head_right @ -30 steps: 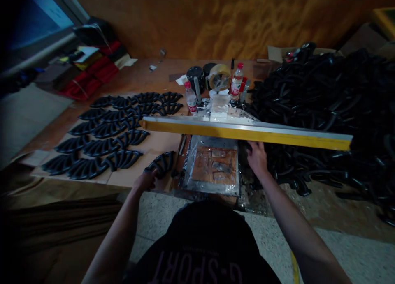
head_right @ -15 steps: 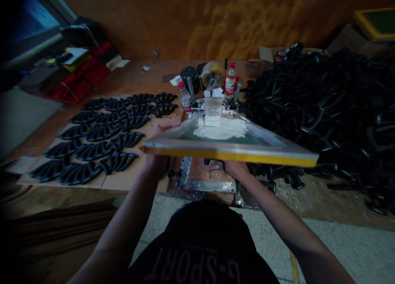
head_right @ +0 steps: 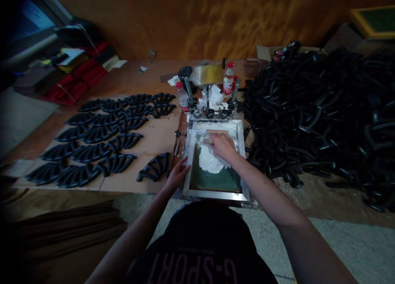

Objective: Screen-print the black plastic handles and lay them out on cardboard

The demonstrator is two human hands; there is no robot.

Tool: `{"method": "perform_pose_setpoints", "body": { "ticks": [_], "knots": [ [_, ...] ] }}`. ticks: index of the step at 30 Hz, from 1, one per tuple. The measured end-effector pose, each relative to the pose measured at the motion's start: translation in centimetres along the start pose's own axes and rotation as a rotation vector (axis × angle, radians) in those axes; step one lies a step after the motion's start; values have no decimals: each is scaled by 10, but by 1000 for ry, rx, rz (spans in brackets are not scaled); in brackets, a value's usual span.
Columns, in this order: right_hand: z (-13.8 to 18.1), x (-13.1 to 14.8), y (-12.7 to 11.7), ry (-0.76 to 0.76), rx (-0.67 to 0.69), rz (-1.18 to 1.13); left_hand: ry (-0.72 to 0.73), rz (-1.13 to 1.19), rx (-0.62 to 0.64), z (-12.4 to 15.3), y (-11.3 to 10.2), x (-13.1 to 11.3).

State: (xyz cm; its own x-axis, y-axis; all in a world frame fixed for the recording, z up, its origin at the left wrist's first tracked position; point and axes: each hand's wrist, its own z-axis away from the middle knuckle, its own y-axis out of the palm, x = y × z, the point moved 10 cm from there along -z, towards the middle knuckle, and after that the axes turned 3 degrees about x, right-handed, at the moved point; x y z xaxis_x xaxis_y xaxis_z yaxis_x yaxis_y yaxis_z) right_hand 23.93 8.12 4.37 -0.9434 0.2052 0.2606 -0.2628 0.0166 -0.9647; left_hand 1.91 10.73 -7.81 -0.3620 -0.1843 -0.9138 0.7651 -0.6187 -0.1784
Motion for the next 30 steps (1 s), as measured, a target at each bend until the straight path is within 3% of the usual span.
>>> {"method": "perform_pose_setpoints", "body": {
  "ticks": [3, 6, 8, 10, 14, 18, 20, 25, 27, 30],
  "knots": [
    [29, 22, 24, -163, 114, 44, -16, 43, 10, -2, 0, 7],
    [62, 39, 27, -420, 175, 16, -28, 71, 24, -3, 2, 13],
    [68, 42, 23, -486, 221, -35, -25, 67, 10, -2, 1, 13],
    [62, 39, 17, -442, 198, -68, -26, 71, -7, -1, 0, 11],
    [62, 33, 17, -329, 30, -61, -53, 72, -15, 4, 0, 3],
    [80, 42, 32, -434, 69, -79, -57, 80, -29, 5, 0, 0],
    [68, 36, 24, -373, 60, -102, -56, 82, -18, 5, 0, -3],
    [3, -1, -39, -70, -115, -108, -21, 111, -6, 17, -7, -40],
    [-8, -35, -70, 30, -214, -124, 36, 150, -47, 26, -14, -68],
    [11, -112, -102, 245, -421, -228, 144, 173, -136, 35, -26, -117]
  ]
}}
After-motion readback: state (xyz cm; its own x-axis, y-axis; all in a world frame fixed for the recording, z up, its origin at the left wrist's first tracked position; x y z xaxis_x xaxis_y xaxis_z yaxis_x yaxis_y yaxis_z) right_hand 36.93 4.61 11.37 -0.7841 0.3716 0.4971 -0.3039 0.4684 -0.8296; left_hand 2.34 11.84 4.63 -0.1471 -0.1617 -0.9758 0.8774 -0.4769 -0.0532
